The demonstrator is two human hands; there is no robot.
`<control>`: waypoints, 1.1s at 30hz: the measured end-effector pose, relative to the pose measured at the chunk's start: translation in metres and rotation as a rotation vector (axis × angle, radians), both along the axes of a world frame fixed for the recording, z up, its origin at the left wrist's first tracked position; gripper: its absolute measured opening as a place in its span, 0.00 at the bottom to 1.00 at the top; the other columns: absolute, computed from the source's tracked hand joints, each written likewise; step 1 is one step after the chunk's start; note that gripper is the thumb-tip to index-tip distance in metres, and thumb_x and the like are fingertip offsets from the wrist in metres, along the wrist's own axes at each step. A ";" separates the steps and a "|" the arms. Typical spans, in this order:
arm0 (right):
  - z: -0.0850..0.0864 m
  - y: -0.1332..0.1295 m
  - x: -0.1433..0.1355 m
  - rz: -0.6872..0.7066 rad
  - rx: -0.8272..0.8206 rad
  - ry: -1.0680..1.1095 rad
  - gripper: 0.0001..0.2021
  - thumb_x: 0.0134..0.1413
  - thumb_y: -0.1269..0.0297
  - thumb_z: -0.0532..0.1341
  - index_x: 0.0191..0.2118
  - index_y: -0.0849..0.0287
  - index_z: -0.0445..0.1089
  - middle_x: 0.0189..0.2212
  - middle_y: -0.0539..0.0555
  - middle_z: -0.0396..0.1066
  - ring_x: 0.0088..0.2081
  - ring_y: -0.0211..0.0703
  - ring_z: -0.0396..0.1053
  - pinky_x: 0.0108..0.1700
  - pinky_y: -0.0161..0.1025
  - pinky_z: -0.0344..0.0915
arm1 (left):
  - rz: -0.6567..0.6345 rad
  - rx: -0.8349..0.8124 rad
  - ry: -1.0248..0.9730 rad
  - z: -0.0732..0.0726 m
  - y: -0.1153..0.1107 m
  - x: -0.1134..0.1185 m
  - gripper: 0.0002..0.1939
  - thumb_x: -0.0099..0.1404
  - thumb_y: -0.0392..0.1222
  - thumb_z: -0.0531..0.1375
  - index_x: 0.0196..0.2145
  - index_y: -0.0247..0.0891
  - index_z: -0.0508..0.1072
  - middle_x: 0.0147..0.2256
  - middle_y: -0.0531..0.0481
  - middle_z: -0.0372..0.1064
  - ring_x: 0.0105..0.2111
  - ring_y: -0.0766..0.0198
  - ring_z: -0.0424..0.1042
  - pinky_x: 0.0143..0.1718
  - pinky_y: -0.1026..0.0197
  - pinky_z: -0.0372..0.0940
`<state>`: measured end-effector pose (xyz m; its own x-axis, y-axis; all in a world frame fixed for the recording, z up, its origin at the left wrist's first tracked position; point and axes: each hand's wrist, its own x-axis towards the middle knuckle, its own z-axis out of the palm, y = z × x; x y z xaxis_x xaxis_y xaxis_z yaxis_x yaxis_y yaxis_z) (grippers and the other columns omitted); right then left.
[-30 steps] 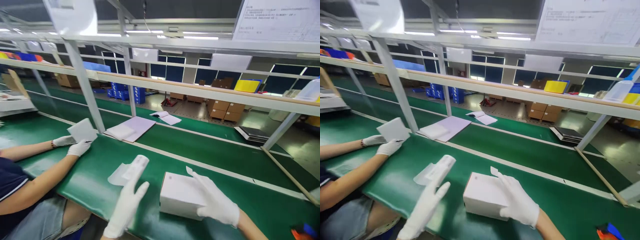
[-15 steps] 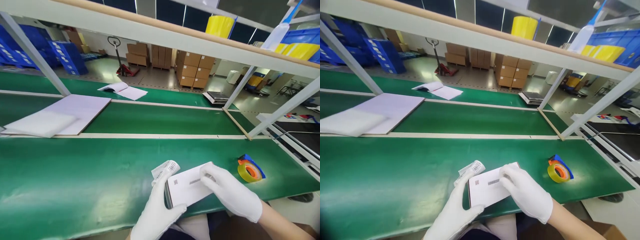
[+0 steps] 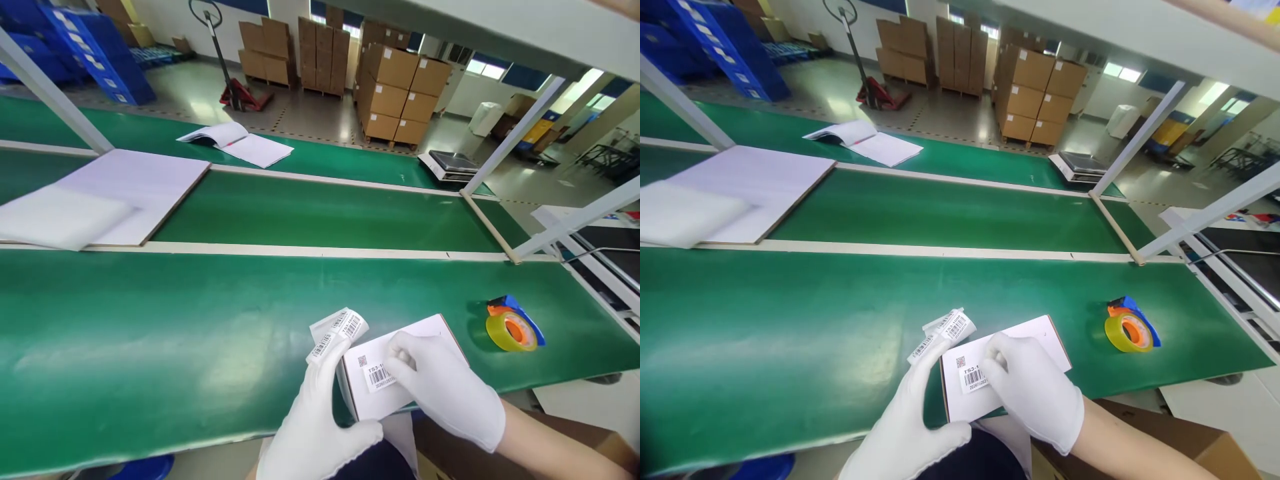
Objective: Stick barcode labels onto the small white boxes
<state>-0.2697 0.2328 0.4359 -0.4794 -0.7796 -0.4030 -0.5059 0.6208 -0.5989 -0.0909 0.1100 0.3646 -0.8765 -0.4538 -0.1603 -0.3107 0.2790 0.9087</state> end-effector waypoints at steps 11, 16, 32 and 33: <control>-0.004 0.002 0.009 0.011 0.027 0.086 0.11 0.66 0.70 0.54 0.30 0.57 0.66 0.24 0.46 0.68 0.27 0.40 0.65 0.31 0.39 0.55 | 0.015 0.022 -0.116 -0.009 0.003 0.007 0.60 0.50 0.40 0.71 0.74 0.56 0.46 0.73 0.46 0.48 0.73 0.37 0.47 0.70 0.31 0.52; -0.006 0.004 0.010 0.013 -0.021 0.094 0.10 0.66 0.69 0.55 0.33 0.56 0.69 0.25 0.46 0.71 0.27 0.40 0.68 0.32 0.38 0.59 | 0.029 0.010 -0.117 -0.011 0.004 0.010 0.60 0.49 0.41 0.73 0.74 0.55 0.49 0.71 0.45 0.52 0.71 0.34 0.50 0.69 0.30 0.55; -0.002 0.002 0.011 0.001 0.083 0.077 0.10 0.66 0.69 0.53 0.30 0.55 0.62 0.25 0.45 0.68 0.28 0.40 0.65 0.33 0.40 0.58 | 0.026 0.048 -0.156 -0.006 0.004 0.008 0.60 0.50 0.41 0.73 0.74 0.58 0.48 0.73 0.48 0.48 0.73 0.36 0.46 0.69 0.31 0.55; -0.003 0.002 0.011 0.003 0.085 0.080 0.10 0.65 0.69 0.52 0.30 0.55 0.62 0.25 0.45 0.68 0.28 0.40 0.64 0.33 0.39 0.58 | 0.025 0.049 -0.154 -0.007 0.004 0.008 0.60 0.50 0.41 0.73 0.74 0.58 0.48 0.73 0.48 0.48 0.73 0.36 0.46 0.69 0.31 0.55</control>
<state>-0.2582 0.2344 0.4334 -0.5102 -0.7460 -0.4280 -0.5522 0.6657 -0.5019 -0.0832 0.1138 0.3579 -0.8283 -0.4636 -0.3145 -0.4539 0.2263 0.8618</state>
